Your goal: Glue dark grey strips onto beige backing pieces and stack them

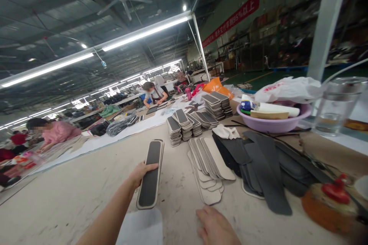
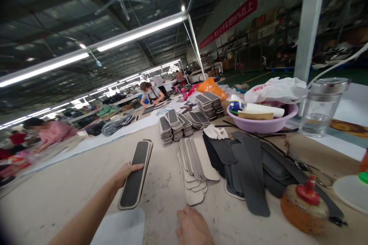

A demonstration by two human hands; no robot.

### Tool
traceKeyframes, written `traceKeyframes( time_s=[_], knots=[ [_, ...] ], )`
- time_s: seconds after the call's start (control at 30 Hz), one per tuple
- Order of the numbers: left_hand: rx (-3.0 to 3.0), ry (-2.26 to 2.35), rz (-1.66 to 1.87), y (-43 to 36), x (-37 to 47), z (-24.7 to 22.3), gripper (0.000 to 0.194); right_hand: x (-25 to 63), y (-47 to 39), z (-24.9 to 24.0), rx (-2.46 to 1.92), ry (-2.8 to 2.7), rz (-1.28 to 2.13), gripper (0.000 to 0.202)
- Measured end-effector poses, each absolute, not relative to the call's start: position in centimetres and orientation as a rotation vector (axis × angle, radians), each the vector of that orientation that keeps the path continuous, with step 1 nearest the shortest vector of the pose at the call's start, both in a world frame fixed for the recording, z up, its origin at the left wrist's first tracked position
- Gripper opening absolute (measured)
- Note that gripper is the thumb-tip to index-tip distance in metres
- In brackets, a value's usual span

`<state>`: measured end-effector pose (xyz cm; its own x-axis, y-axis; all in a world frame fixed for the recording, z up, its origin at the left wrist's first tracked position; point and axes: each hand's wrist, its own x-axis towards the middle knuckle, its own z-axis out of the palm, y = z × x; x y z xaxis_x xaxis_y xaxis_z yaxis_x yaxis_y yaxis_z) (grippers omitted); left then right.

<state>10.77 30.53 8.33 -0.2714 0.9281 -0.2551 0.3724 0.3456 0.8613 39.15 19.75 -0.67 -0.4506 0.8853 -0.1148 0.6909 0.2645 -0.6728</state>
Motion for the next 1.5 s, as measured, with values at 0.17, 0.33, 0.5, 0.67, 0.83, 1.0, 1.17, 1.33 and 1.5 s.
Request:
traceKeyframes(
  time_s=[0.17,0.33,0.5,0.67,0.83,1.0,1.17,1.33,1.5],
  knots=[
    [1.201,1.689,1.390,30.2,11.8,8.4,0.051,38.4,20.0,-0.5,-1.433,-2.303,0.965,0.035],
    [1.227,1.719,1.640,29.0,14.4,4.7,0.053,38.1,19.7,-0.5,-1.434,-2.276,0.942,0.038],
    [1.121,1.711,1.673,28.9,16.2,1.4,0.049,37.9,19.9,-0.6,-1.499,-2.234,0.934,0.051],
    [0.855,1.488,1.597,28.5,17.6,2.4,0.044,37.5,21.1,-1.4,-1.384,-1.931,0.919,0.067],
    [0.650,1.268,1.449,23.9,20.7,2.0,0.040,36.0,20.7,-2.0,-1.206,-1.532,1.193,0.080],
    [0.497,1.224,1.327,19.7,21.4,0.0,0.041,34.3,19.0,-1.8,-1.163,-1.811,1.276,0.095],
    [0.343,1.077,1.247,18.2,19.4,-1.0,0.054,34.1,18.4,-2.4,-1.135,-1.968,1.329,0.092],
    [0.264,0.976,1.297,17.9,18.6,-0.8,0.056,33.7,18.1,-2.3,-1.019,-1.888,1.381,0.080],
    [0.308,0.935,1.320,18.9,18.2,0.8,0.055,32.8,18.4,-2.1,-1.042,-1.606,1.602,0.084]
  ],
)
